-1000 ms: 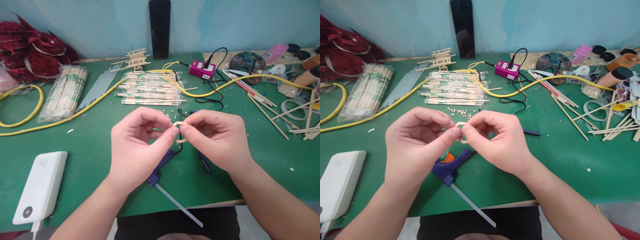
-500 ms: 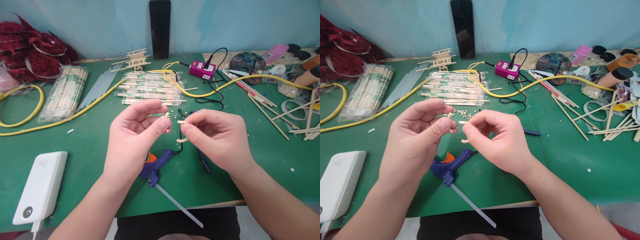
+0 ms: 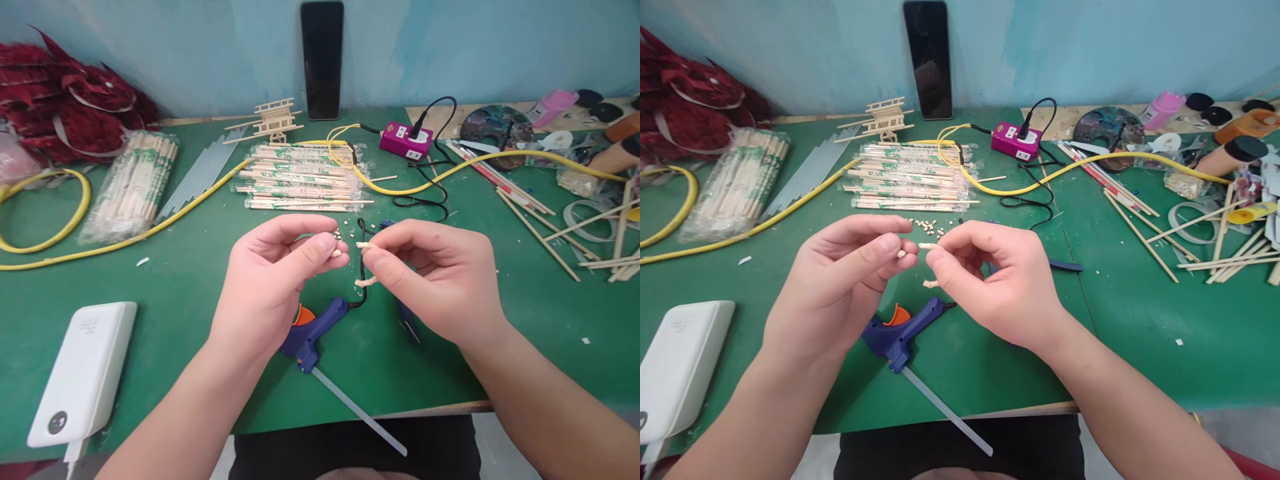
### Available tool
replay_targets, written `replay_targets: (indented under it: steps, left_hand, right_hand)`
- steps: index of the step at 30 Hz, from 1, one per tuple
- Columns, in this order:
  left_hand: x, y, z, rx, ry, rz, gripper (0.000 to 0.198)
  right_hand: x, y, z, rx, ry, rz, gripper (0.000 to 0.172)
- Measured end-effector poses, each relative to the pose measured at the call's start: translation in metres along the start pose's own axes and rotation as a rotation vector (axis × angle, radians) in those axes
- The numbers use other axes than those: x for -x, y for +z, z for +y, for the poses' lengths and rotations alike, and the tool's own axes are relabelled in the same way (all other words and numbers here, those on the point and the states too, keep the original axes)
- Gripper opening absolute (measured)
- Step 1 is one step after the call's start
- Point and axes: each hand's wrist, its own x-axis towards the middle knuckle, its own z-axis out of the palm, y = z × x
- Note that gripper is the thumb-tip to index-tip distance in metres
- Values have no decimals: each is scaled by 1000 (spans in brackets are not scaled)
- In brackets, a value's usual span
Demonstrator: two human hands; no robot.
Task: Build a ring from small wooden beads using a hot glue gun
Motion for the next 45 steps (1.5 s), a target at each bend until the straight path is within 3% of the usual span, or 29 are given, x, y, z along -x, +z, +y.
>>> replay_targets:
  steps: [6,19,29,34,41,45]
  left_hand:
    - [1,0,3,44,-73,-9,8]
    - [-2,-7,-1,83,-90,-154,36]
    - [2,3,1,-42,-112,-117,11]
    - [8,10,2,-245,-34,-78,18]
    - [13,10,-1,-473,173,-52,12]
    - [13,12,0,-483,175,-68,12]
  right_hand:
    - [0,-1,1,-12,-4,19,17]
    - [-2,-3,3,-31,15,35,17]
    - [-4,-4,2,-67,30,33,17]
    - [-6,-9,1,-42,-1,99,21]
    - [-1,-4,0,-19,-20,47,18]
    - [0,-2,-2,-22,-18,54,19]
